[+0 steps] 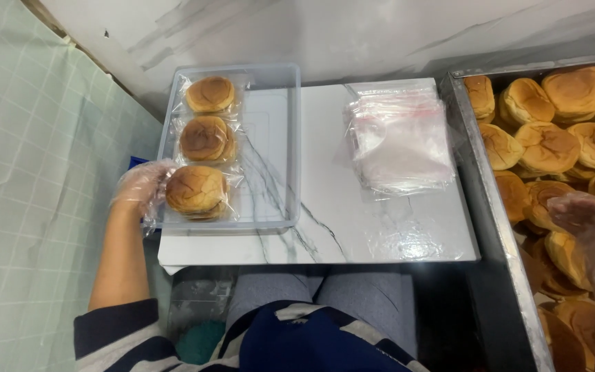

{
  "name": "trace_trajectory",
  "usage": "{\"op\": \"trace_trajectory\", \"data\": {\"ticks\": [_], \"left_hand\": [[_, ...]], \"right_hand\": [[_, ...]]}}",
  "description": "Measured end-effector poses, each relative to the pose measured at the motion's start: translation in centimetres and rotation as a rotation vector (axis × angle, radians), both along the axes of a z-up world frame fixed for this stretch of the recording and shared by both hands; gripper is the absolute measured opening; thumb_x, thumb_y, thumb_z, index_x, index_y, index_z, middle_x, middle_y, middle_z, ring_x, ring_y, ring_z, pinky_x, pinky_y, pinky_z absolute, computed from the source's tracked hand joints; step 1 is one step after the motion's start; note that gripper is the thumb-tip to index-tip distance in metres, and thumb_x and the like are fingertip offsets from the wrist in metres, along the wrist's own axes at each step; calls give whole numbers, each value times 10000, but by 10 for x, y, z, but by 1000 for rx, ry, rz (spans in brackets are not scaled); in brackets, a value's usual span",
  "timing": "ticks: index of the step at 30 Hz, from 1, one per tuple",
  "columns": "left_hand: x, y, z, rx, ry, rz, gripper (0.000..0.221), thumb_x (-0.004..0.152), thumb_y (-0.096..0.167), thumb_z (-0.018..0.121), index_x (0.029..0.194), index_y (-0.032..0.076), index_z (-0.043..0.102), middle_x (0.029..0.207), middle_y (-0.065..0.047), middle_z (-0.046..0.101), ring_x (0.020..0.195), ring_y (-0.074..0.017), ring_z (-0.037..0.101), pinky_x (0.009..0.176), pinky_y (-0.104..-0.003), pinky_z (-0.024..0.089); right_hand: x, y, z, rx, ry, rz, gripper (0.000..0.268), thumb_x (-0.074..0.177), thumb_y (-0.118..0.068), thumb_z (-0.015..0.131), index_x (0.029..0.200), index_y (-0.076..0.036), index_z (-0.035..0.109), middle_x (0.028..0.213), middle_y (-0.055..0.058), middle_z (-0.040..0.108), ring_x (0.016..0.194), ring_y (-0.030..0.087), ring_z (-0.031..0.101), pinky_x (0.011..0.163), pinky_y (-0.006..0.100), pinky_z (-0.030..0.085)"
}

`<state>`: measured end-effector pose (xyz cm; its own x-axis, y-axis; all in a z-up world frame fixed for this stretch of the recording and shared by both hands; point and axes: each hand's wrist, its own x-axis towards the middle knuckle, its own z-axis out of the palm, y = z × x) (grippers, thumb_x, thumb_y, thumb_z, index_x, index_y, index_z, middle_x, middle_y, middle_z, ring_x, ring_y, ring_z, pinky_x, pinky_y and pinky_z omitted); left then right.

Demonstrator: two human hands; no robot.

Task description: The person is individually packing bread buns from a large metal tray into small plastic bags and then placing the bagged buns into a plastic container.

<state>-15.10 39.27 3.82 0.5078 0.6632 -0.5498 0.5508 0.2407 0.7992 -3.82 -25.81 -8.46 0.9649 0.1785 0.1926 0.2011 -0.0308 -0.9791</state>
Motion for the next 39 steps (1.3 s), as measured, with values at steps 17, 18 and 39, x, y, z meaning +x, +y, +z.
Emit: {"op": "trace_trajectory", "data": {"ticks": [17, 18, 39], "left_hand": [[9, -73, 29, 1210, 10, -379, 351, 844, 359, 517, 1036, 74, 592, 995, -140, 542, 903, -280, 524, 757, -385, 433], [13, -82, 16, 1213, -4, -392, 351, 844, 359, 517, 1036, 74, 592, 995, -140, 542, 903, -280, 524, 757, -385, 433], [152, -286, -49, 1049, 245, -867, 901, 740, 657, 447, 1346, 28, 224, 1408, -210, 145, 1283, -438, 28, 1056, -466, 138]], "right_hand": [[-16, 43, 44, -60, 73, -184, 699, 929, -700, 292, 936, -47, 539, 972, 116, 577, 910, 240, 583, 845, 342, 477], [-14, 42, 41, -57, 70, -202, 699, 929, -700, 292, 936, -47, 539, 972, 116, 577, 910, 240, 583, 845, 342, 477], [1, 16, 27, 98, 267, -272, 620, 929, -547, 303, 949, 3, 588, 863, 162, 623, 795, 278, 624, 738, 392, 488]]}}
